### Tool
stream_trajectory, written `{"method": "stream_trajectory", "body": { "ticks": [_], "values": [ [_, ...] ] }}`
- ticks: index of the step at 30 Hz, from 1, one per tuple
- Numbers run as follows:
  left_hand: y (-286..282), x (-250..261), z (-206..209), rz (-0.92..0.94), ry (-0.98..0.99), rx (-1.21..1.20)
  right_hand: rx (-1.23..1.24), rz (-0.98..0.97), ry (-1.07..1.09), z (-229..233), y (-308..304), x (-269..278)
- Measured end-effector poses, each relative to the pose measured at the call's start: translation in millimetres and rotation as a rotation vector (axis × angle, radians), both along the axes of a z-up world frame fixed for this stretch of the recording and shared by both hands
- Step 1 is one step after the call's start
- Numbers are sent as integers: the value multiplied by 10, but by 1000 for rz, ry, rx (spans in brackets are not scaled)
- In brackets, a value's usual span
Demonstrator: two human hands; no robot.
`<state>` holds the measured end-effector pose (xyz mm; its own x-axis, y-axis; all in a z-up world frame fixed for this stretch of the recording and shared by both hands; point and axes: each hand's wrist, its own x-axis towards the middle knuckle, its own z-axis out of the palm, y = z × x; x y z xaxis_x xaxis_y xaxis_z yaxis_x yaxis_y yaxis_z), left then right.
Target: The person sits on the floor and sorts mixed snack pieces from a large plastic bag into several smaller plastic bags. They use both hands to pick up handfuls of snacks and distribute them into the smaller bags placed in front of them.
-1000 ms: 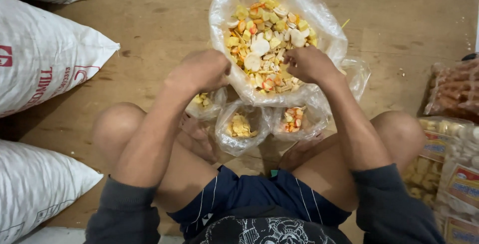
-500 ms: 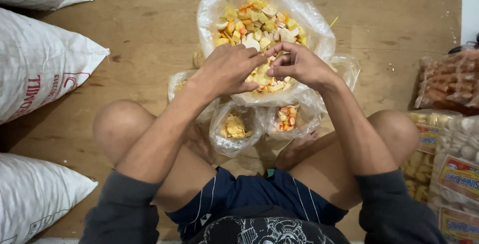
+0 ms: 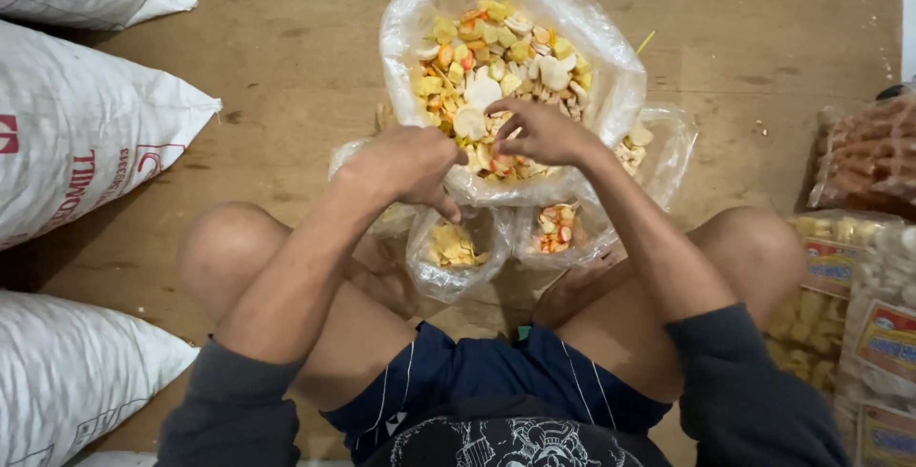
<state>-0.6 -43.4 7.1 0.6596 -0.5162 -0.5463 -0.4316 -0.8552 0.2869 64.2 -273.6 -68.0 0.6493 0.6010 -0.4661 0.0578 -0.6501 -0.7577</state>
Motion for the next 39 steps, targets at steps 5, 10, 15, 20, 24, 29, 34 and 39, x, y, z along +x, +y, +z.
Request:
{"method": "stream_trajectory", "body": {
  "ticks": [5, 10, 15, 20, 24, 29, 34, 39],
  "values": [
    [65, 30, -21, 20, -88, -16, -209, 113, -132, -147, 226, -111],
    [84, 90, -46, 13, -142, -89, -253, 151, -283, -355, 269, -32],
    [101, 163, -201, -17, -248, -104, -299, 97, -541, -546, 220, 106],
    [34, 280, -450, -10, -415, -113, -146, -4, -517, -174, 36, 101],
    [-141, 361, -675, -21, -614, -172, 149, -151, -454, 119, -202, 38],
    [-517, 383, -346, -80, -771, -423, 200, -262, -325, 753, -537, -113],
    [-792, 513, -243, -120, -756, -470, -10, -396, -225, 1133, -1027, -254],
    [-890, 709, -334, -6, -686, -389, -368, -404, -248, 1016, -1549, -303]
  ]
}}
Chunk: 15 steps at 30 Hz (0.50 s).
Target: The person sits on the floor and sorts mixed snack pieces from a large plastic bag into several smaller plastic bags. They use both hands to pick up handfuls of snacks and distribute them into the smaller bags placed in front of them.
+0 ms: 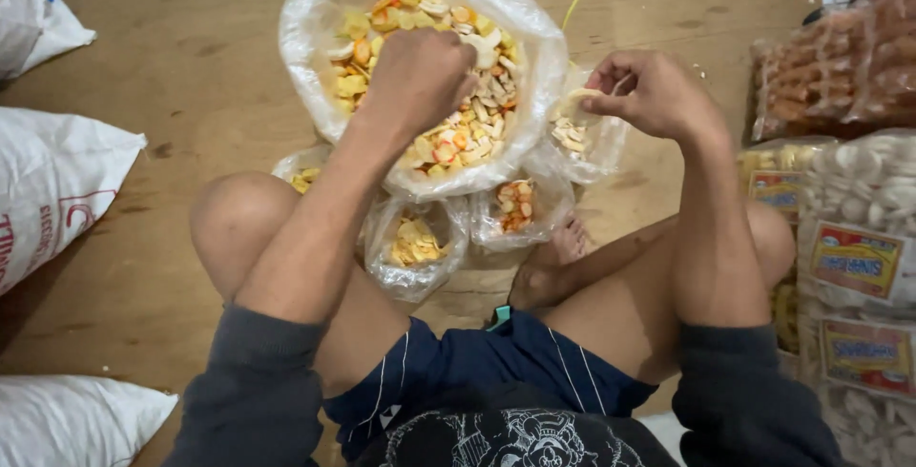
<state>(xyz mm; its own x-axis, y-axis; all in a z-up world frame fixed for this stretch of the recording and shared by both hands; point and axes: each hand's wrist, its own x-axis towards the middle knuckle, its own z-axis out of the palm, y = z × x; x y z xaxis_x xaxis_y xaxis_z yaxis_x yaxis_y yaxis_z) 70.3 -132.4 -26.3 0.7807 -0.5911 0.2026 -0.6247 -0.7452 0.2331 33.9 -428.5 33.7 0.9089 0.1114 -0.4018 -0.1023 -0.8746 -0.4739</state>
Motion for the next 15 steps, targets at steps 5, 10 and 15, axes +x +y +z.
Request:
{"method": "stream_trajectory", "body": {
  "ticks": [5, 10, 15],
  "values": [
    [195, 193, 118, 163, 50, 102, -205, -173, -8, -308, -285, 23],
    [122, 214, -8, 281, 137, 185, -134, -119, -61, -191, -125, -19],
    [-100, 144, -501, 374, 154, 613, 93, -129, -1, 112, 312, -57]
  ]
}}
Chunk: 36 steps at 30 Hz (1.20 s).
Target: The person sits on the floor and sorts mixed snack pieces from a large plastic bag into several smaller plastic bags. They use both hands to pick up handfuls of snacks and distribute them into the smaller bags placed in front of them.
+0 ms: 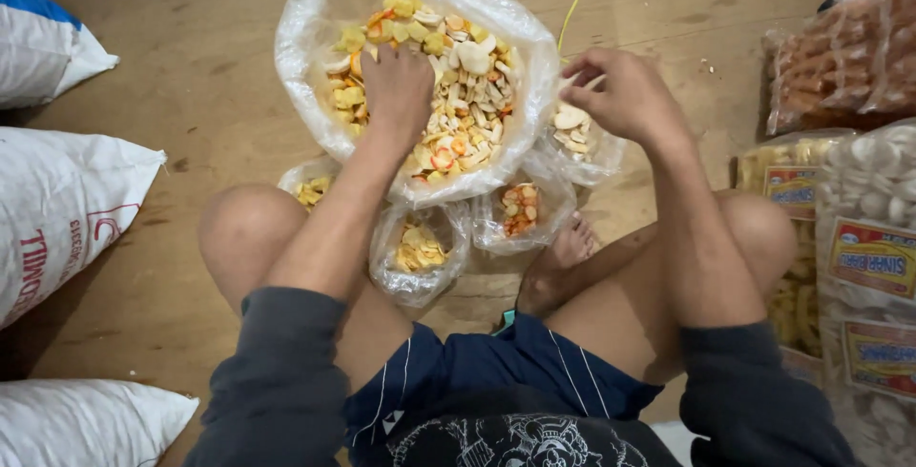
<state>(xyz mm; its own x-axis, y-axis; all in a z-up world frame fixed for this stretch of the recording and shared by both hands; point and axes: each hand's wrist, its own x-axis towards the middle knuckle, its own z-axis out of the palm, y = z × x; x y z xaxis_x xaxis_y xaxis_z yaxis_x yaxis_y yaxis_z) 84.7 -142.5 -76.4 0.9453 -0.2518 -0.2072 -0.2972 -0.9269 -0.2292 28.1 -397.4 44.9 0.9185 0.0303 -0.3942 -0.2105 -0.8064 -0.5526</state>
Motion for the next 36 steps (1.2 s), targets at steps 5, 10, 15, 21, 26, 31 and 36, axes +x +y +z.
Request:
{"method": "stream_trajectory", "body": {
  "ticks": [5, 10, 15, 21, 26, 31, 36],
  "values": [
    [44, -154, -608, -62, -318, -62, 555, 13, 30, -196, 55, -17],
    [67, -212, -495, -77, -293, -60, 646, 23, 69, -301, 182, 27],
    [121, 1, -494, 73, 95, -226, 462, 140, 17, -484, 321, 137],
    [132, -168, 644, 164, 516, -856, 381, 201, 18, -372, 510, 96],
    [72, -148, 798, 118, 739, -1090, 437, 186, -17, -409, 429, 90],
    [84, -127, 748, 107, 829, -1231, 397, 152, -65, -365, 53, 103],
    [33, 62, -528, 37, 406, -328, 37, 68, 6, -448, -431, 141]
  ]
}}
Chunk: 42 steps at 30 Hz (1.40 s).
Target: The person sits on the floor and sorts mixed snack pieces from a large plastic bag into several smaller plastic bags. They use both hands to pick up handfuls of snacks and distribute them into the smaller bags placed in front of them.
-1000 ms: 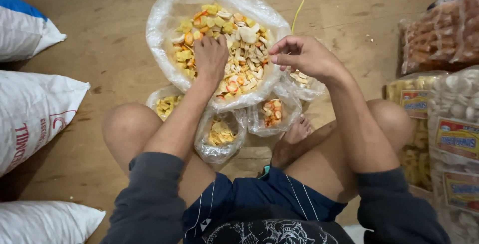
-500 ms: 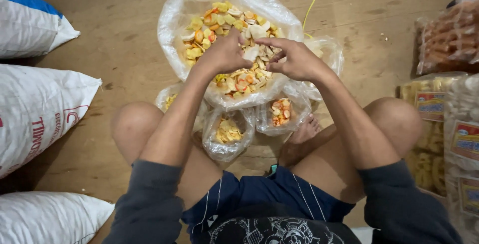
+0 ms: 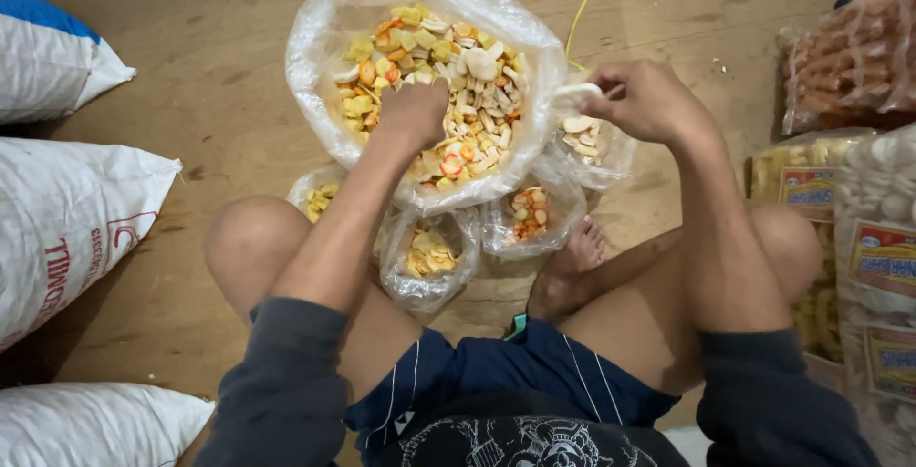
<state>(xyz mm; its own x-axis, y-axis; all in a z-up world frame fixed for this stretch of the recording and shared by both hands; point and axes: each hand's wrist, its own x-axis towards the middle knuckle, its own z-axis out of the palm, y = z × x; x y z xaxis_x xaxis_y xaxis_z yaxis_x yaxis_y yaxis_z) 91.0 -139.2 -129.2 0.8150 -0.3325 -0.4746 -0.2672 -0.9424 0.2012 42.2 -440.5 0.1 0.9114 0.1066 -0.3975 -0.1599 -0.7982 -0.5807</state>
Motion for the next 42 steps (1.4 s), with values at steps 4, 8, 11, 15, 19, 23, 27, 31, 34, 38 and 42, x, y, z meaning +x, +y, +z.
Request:
{"method": "stream_trajectory", "body": {
  "ticks": [4, 8, 11, 15, 19, 23, 27, 31, 34, 38, 42],
  "values": [
    [-45, -50, -166, -23, 59, 7, -521, 53, 29, -537, -340, 31],
    [-127, -116, -179, -45, 45, 26, -516, 29, 69, -493, -263, -46],
    [-88, -130, -132, -41, 22, 18, -459, 41, 28, -497, -199, -23],
    [-77, -177, 188, -48, -23, -10, -366, 60, -268, -454, -16, -38],
    [0, -130, 593, -29, -17, 28, -185, 212, -671, -112, 525, -176],
    [127, -287, 1055, 117, 94, -337, 49, 315, -303, -84, 942, -225],
    [305, -387, 1200, 163, 89, -504, 51, 525, -186, -415, 1162, -140],
    [512, -469, 1168, 178, -11, -483, -2, 599, -213, -722, 1473, -105],
    [633, -500, 1215, 172, -47, -447, -56, 568, 22, -926, 1687, -87],
    [858, -523, 1171, 260, -53, -470, -60, 658, -208, -1688, 1733, 66],
    [1007, -559, 1141, 354, -51, -526, -196, 695, -193, -1712, 1809, 131]
  ]
}}
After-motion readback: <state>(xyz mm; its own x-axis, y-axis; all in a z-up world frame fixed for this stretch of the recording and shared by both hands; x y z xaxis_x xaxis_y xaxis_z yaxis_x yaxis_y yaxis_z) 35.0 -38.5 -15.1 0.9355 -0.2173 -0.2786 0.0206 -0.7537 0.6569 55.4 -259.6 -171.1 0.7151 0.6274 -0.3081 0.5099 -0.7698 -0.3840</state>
